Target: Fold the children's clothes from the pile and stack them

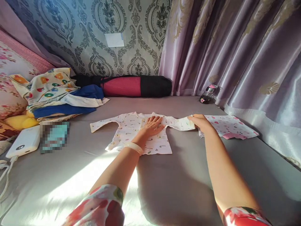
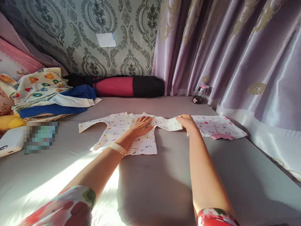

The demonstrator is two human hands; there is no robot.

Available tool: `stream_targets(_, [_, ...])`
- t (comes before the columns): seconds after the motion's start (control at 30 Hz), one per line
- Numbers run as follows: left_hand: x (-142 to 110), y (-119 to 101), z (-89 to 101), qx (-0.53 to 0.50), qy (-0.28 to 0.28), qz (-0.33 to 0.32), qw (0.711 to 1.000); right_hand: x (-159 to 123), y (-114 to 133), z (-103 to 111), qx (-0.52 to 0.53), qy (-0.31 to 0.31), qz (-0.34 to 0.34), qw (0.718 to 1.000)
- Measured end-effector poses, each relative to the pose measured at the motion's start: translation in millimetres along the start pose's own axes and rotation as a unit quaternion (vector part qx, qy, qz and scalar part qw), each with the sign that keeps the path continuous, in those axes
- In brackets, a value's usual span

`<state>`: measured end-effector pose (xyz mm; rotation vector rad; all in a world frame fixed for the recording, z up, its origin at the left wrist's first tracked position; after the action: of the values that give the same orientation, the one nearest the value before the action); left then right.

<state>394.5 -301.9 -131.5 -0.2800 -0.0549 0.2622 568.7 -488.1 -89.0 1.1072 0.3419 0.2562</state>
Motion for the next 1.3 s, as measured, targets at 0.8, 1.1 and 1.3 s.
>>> stream_targets(0.8, [9.4,0.8,1.6,-0.006,0.050,0.022,0.998,-27.9,55.2,-144.7,0.329,0.138,-0.069,0.932])
stream_targets(1.1, [2.8,32.0,17.3,-0.096,-0.042,-0.062,0.993,-26.0,44.0,-138.9,0.305,0.095,-0.093,0.943])
stream_targets(1.3, [-34.5,78.6,35.0,-0.143,-0.117,0.048,0.982,-26.7,42.7,-145.2,0.262,0.083,-0.100,0.956])
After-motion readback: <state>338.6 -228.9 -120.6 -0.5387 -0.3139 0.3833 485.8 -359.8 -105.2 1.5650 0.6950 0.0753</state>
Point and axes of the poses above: each hand's wrist, its own x-axis towards the middle knuckle, its own z-axis out of the back of the hand, y = z × x, the point moved 8 cm from there along x, towards the middle knuckle, and after that the axes turned 3 degrees about y, right-handed, at the moved point
